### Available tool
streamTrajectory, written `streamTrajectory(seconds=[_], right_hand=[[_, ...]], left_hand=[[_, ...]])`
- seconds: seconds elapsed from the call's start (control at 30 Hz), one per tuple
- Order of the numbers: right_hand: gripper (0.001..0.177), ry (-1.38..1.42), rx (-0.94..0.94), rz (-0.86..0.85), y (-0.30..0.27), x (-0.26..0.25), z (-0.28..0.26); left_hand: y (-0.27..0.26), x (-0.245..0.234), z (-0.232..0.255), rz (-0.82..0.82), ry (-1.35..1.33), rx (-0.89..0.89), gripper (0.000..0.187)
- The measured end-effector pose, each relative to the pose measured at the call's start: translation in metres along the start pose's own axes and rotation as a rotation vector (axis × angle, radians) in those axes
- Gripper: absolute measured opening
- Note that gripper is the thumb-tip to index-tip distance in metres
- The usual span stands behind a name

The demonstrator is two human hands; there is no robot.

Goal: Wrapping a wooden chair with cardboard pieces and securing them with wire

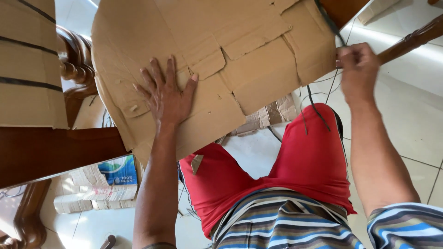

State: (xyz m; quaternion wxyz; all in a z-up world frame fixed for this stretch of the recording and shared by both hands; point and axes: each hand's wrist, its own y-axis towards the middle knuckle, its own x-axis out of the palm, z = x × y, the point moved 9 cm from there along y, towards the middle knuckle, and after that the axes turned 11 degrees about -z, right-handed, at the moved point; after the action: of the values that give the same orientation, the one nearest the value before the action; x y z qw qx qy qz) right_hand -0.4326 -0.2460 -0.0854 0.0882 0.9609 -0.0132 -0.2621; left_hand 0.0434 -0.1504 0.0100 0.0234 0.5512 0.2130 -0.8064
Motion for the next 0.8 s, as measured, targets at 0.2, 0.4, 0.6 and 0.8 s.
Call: streamTrajectory(seconds=[0.2, 0.4, 0.6, 0.8], right_hand=[[0.019, 0.678, 0.433, 0.306, -0.051, -0.044, 0.07], [0.018, 0.816, 0.777, 0.802, -0.128, -0.075, 0.117], [0.022, 0.591, 0.901, 0.697, -0.157, -0.074, 0.133], [0.045, -0.072, 0.413, 0.389, -0.109, -0.06, 0.058]], left_hand=[[0.001, 0.0, -0.002, 0.029, 0.013, -0.003, 0.086], [-0.001, -0.001, 0.002, 0.023, 0.002, 0.007, 0.086], [0.001, 0.001, -0.002, 0.005, 0.021, -0.01, 0.089], [0.001, 0.0, -0.004, 0.02, 0.009, 0.0, 0.086]])
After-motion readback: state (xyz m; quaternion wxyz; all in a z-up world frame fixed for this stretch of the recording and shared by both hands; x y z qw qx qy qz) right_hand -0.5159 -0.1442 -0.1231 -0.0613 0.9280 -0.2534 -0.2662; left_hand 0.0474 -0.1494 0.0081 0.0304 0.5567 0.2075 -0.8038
